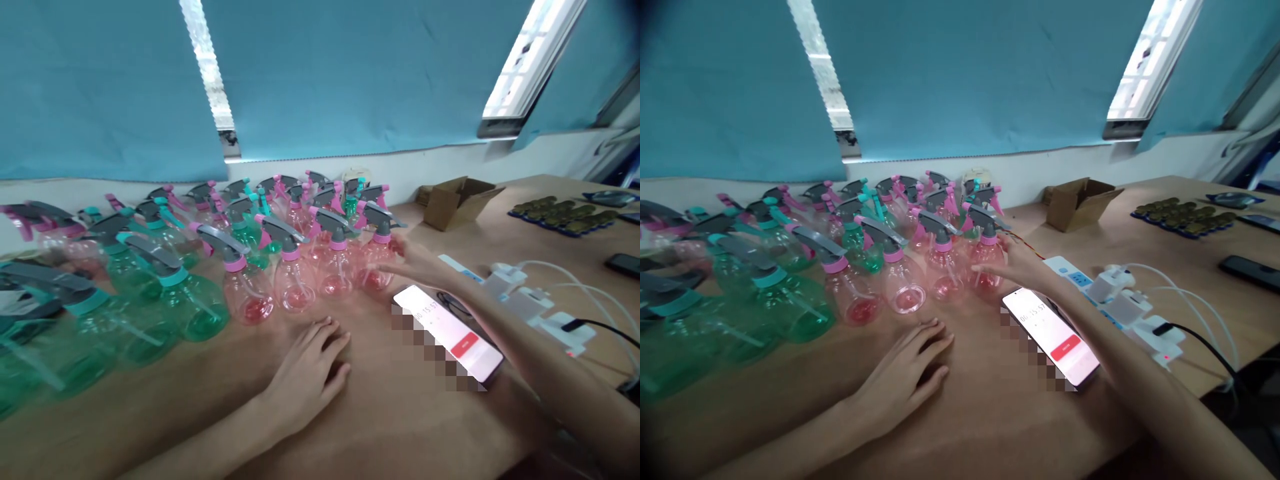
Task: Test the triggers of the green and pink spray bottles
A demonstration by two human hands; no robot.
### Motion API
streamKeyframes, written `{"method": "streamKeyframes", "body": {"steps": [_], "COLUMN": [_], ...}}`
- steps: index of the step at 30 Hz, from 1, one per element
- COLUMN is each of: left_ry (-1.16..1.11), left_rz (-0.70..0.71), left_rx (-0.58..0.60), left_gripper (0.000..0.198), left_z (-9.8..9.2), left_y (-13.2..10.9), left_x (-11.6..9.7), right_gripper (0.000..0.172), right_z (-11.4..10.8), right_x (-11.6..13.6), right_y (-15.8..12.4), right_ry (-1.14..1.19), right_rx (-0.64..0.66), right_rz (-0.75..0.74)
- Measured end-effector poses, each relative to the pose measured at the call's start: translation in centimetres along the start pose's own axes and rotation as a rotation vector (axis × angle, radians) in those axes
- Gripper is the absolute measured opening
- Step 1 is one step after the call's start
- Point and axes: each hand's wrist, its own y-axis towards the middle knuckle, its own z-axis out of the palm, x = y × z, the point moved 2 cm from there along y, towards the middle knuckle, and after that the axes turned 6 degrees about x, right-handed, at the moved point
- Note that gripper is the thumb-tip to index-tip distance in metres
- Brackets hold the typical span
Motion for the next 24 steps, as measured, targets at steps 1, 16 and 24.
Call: {"method": "streamKeyframes", "body": {"steps": [1, 16, 24], "left_ry": [-0.002, -0.010, -0.022], "left_rz": [0.002, -0.010, -0.013], "left_rx": [-0.001, 0.006, -0.004], "left_gripper": [0.038, 0.040, 0.039], "left_z": [0.0, 0.0, 0.1], "left_y": [0.0, -0.3, -0.2], "left_x": [0.0, -0.3, -0.3], "right_gripper": [0.063, 0.077, 0.075], "right_z": [-0.1, 3.2, 3.4], "right_x": [-0.3, -3.1, -3.3], "right_y": [-0.8, -6.8, -6.6], "right_ry": [0.004, -0.611, -0.660], "right_rx": [0.000, 0.071, 0.094], "right_rz": [0.028, 0.127, 0.211]}}
